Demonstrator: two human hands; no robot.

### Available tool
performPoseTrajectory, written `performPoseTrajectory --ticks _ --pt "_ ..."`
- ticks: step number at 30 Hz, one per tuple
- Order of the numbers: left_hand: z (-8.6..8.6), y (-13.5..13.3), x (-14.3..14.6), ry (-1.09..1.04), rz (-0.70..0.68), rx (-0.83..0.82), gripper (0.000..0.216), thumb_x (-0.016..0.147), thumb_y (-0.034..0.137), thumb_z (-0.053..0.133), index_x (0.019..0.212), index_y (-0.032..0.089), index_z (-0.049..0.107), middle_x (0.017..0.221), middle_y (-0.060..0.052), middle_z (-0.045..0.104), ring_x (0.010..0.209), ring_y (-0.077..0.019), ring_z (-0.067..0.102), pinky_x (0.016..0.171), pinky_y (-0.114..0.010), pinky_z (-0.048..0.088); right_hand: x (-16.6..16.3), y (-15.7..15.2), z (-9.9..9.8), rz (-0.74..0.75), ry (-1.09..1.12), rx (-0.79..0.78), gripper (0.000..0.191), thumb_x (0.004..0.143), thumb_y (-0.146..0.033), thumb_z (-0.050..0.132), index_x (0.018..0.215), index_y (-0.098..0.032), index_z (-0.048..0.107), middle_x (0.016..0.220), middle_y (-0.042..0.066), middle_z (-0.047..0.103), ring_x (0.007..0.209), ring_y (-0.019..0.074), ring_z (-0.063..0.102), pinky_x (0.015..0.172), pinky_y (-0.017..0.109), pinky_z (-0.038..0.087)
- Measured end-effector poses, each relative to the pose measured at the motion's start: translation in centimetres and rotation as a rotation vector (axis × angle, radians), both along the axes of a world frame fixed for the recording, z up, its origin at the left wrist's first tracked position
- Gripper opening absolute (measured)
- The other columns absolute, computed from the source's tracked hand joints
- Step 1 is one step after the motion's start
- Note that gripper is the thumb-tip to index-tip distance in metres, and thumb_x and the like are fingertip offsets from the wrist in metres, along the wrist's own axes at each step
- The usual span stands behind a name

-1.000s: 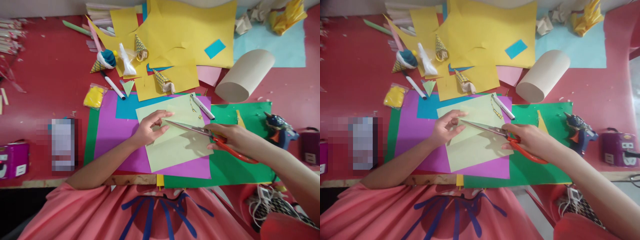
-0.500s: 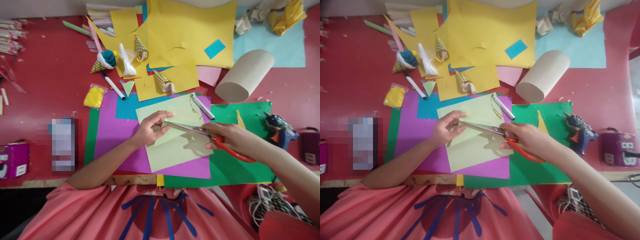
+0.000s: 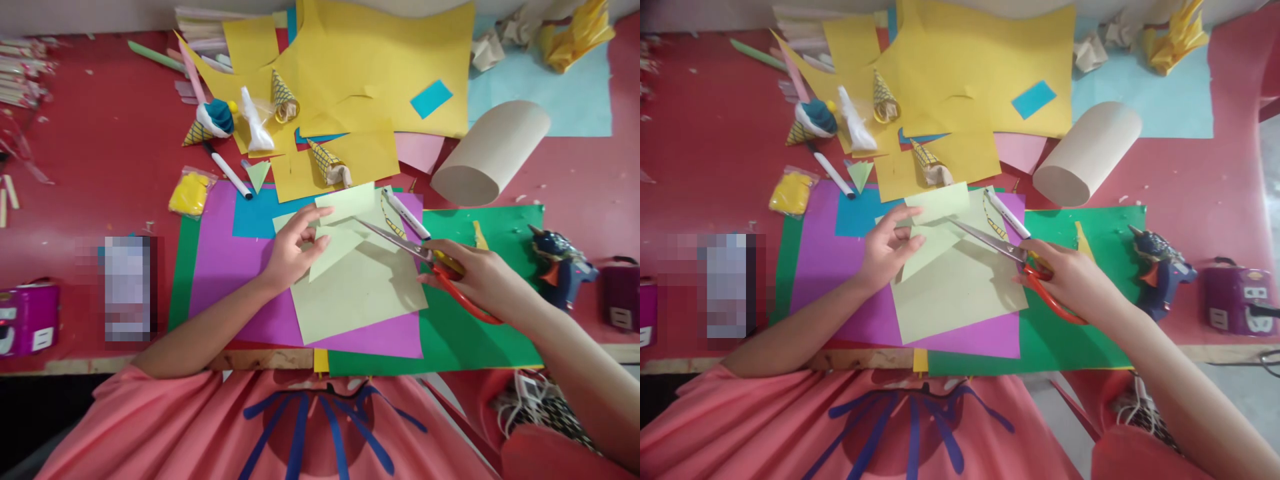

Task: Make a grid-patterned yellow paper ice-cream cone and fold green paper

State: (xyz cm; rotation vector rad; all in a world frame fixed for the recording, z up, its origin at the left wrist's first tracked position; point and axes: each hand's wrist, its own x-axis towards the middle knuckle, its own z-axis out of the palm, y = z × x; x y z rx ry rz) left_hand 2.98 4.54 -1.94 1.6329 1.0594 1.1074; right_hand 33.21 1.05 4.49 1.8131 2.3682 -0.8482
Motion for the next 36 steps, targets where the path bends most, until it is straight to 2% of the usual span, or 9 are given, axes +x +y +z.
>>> performPoseTrajectory --ticks 4,8,11,15,20,23,27,31,36 --pt "0.0 0.4 0.0 0.022 0.031 0.039 0.03 0.086 0.022 0.062 0.115 0.026 0.062 0.132 -0.008 0.055 0.095 -0.0122 0.062 0.059 -0.016 0.049 1.1 -0.7 0.1 -0.246 -0.037 0.143 0.047 0.079 -0.058 0.06 0.11 -0.023 0.063 0.075 0.005 0.067 0.06 0.0188 0.06 0.056 0.03 0.046" --pt "0.0 0.5 -0.1 0.051 0.08 0.094 0.025 0.087 0.027 0.06 0.112 0.025 0.062 0.127 -0.009 0.055 0.102 -0.0141 0.06 0.062 -0.017 0.052 2.7 -1.2 -0.3 -0.437 -0.117 0.188 0.049 0.078 -0.061 0.058 0.112 -0.026 0.063 0.081 0.007 0.07 0.064 0.0224 0.064 0.058 0.033 0.049" --pt "-0.1 0.5 -0.1 0.028 0.14 0.12 0.027 0.087 0.032 0.061 0.113 0.025 0.059 0.125 -0.009 0.053 0.111 -0.0167 0.057 0.065 -0.017 0.053 4.1 -1.5 -0.9 -0.433 -0.17 0.176 0.049 0.081 -0.059 0.055 0.119 -0.028 0.059 0.086 0.008 0.07 0.073 0.0284 0.067 0.06 0.038 0.05" --pt "-0.1 0.4 -0.2 0.032 0.161 0.126 0.031 0.089 0.04 0.058 0.116 0.026 0.055 0.135 -0.01 0.047 0.122 -0.0209 0.052 0.066 -0.019 0.054 5.1 -1.8 -0.6 -0.345 -0.251 0.091 0.057 0.084 -0.05 0.057 0.135 -0.026 0.048 0.108 0.017 0.068 0.088 0.0341 0.067 0.068 0.043 0.052" --pt "0.1 0.1 -0.2 0.045 0.162 0.133 0.027 0.09 0.038 0.057 0.115 0.027 0.056 0.139 -0.01 0.045 0.119 -0.0198 0.054 0.068 -0.022 0.055 3.5 -1.9 1.6 -0.303 -0.449 0.269 0.058 0.092 -0.049 0.043 0.141 -0.019 0.041 0.114 0.022 0.063 0.106 0.0464 0.059 0.076 0.055 0.049" --pt "0.3 0.0 -0.1 0.039 0.144 0.163 0.024 0.09 0.034 0.057 0.113 0.027 0.056 0.134 -0.008 0.05 0.117 -0.0185 0.055 0.067 -0.021 0.054 1.0 -1.4 2.3 -0.314 -0.228 0.368 0.039 0.095 -0.039 0.041 0.126 -0.021 0.056 0.107 0.016 0.069 0.099 0.0376 0.065 0.078 0.048 0.05" --pt "0.3 -0.1 -0.1 0.079 0.124 0.199 0.02 0.091 0.031 0.056 0.11 0.026 0.058 0.126 -0.008 0.056 0.115 -0.0177 0.055 0.064 -0.02 0.05 -3.3 -0.2 1.4 -0.15 0.098 0.396 0.025 0.094 -0.026 0.042 0.103 -0.019 0.064 0.108 0.014 0.068 0.102 0.0291 0.064 0.084 0.04 0.049" --pt "0.5 0.0 0.0 0.14 0.133 0.27 0.017 0.092 0.029 0.055 0.107 0.024 0.06 0.121 -0.007 0.059 0.112 -0.0165 0.057 0.067 -0.021 0.048 -7.9 0.4 -0.3 -0.161 0.484 0.201 0.019 0.095 -0.026 0.043 0.099 -0.019 0.06 0.094 0.007 0.069 0.08 0.0167 0.066 0.07 0.029 0.049" --pt "0.9 0.0 0.0 0.211 0.12 0.329 0.018 0.092 0.03 0.053 0.108 0.024 0.06 0.118 -0.006 0.061 0.113 -0.0179 0.056 0.082 -0.028 0.051 -12.4 0.4 -2.5 -0.137 0.724 0.006 0.024 0.096 -0.039 0.042 0.094 -0.019 0.056 0.08 0.002 0.064 0.063 0.0101 0.058 0.061 0.024 0.043"
